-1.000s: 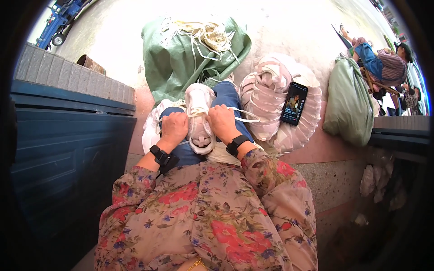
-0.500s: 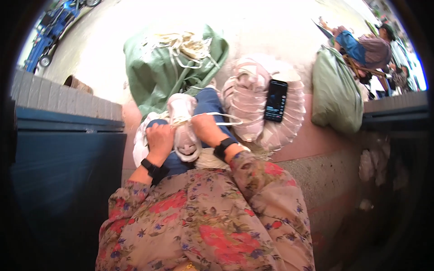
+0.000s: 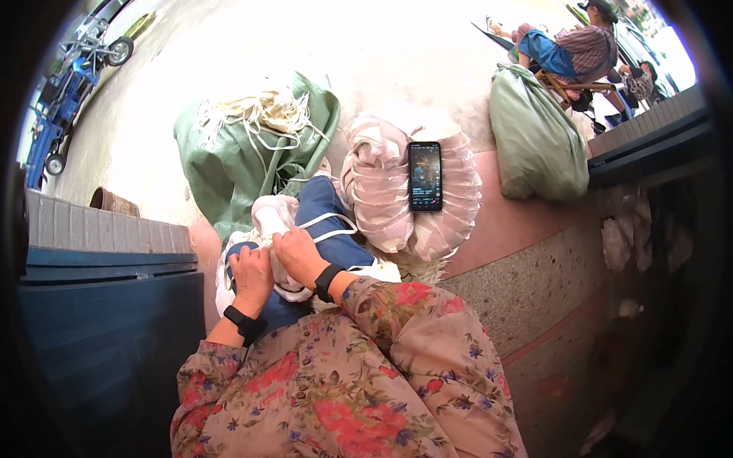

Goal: Lacing a white sneaker while sitting in a materials storage area.

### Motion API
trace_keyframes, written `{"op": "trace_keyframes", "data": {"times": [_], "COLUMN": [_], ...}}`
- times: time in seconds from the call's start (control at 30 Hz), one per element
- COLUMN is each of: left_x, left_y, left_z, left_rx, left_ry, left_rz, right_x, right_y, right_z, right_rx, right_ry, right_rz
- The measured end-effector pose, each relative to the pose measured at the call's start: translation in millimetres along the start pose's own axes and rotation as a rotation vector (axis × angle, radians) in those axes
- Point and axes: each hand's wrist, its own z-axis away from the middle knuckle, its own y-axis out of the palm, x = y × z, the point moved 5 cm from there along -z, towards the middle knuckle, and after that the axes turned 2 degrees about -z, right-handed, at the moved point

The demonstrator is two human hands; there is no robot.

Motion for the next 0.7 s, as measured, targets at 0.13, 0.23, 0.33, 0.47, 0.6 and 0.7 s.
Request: {"op": "trace_keyframes", "data": {"times": [0.13,0.23,0.33,0.47,0.6,0.7], "left_x": [-7,-7,-3,-3,19,40], "left_y": [5,9,12,-17,-77,-73], "left_z": [-9,-18,-17,-18,-41,-45], "left_rx": [0.097,0.168,0.11,-0.183,-0.401,-0.358], "left_ry": [0.094,0.134,0.137,0.169,-0.057,-0.439], "left_rz": [-0.106,-0.139,-0.143,0.252,0.697,1.339], "right_x": [2,7,12,11,-1,-13], "right_y": [-6,-8,-14,-9,-3,-2], "right_z": [-1,-6,-8,-7,-5,1], "right_rx": [0.12,0.198,0.227,0.257,0.176,0.103], "right_ry": [-0.072,-0.095,-0.085,-0.107,-0.117,-0.074], "right_rz": [0.085,0.158,0.198,0.206,0.162,0.068]}}
